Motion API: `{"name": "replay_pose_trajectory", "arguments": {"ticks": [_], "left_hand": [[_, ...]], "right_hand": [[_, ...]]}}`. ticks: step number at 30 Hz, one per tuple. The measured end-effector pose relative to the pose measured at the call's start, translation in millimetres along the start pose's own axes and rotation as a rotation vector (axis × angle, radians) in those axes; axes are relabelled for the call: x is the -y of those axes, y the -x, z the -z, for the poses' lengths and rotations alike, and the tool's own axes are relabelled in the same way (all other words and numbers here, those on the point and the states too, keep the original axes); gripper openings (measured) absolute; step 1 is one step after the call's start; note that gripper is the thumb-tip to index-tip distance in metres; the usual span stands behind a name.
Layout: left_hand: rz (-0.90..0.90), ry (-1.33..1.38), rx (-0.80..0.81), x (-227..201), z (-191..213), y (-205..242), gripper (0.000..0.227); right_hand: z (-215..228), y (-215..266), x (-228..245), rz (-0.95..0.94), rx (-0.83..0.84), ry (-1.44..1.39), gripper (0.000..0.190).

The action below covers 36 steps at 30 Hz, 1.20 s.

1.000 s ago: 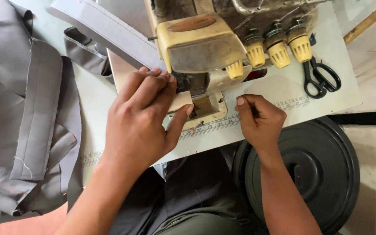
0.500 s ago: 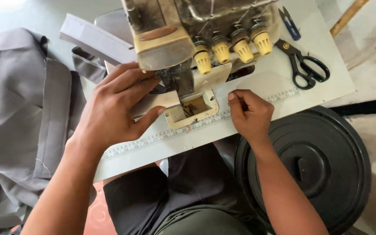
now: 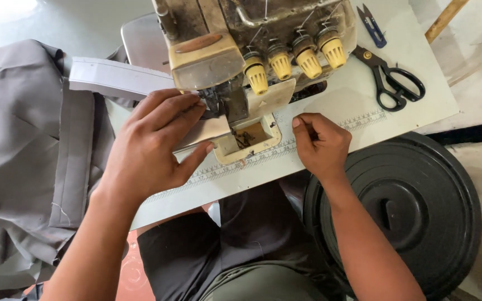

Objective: Overlocking the edges of grey fabric pieces using an industrial overlock sewing machine.

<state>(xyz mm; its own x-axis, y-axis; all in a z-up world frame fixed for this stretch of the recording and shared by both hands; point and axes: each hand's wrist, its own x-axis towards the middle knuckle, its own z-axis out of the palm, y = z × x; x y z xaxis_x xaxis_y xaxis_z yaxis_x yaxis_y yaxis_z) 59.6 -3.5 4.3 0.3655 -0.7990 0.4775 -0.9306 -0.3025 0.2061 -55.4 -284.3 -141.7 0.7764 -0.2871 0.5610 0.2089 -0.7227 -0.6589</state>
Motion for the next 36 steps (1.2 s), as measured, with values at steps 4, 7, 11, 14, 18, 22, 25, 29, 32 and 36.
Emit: {"name": "replay_pose_trajectory", "arguments": {"ticks": [4, 7, 11, 14, 18, 22, 25, 29, 32, 36], "left_hand": [[0.021, 0.021, 0.012, -1, 0, 0, 0.045], [0.027, -0.023, 0.029, -3, 1, 0, 0.045], [0.052, -0.054, 0.027, -3, -4, 5, 0.047], [0.064, -0.035, -0.005, -4, -6, 6, 0.051], [0.082, -0.065, -0.015, -4, -9, 7, 0.053], [0.121, -0.117, -0.037, -5, -13, 5, 0.06], [0.146, -0.17, -0.063, -6, -19, 6, 0.065], [0.165, -0.239, -0.096, -3, -20, 5, 0.069], [0.203, -0.115, -0.002, 30, -10, 7, 0.064], [0.529, -0.114, -0.011, 97, 10, 29, 0.048]], "right_hand": [[-2, 3, -5, -0.032, 0.025, 0.001, 0.019], [-6, 19, -26, -0.06, 0.08, -0.004, 0.025], [-4, 9, -12, -0.057, 0.067, 0.026, 0.023], [-4, 3, -4, -0.024, 0.045, 0.036, 0.018], [-3, 2, 0, -0.013, 0.044, 0.036, 0.016], [-3, 2, -3, -0.017, 0.05, 0.048, 0.019], [-4, 7, -12, -0.057, 0.047, 0.039, 0.021], [-3, 5, -8, -0.024, 0.043, 0.037, 0.017], [-4, 9, -16, -0.033, 0.06, 0.049, 0.018], [-6, 5, -9, -0.05, 0.016, -0.003, 0.011]]}}
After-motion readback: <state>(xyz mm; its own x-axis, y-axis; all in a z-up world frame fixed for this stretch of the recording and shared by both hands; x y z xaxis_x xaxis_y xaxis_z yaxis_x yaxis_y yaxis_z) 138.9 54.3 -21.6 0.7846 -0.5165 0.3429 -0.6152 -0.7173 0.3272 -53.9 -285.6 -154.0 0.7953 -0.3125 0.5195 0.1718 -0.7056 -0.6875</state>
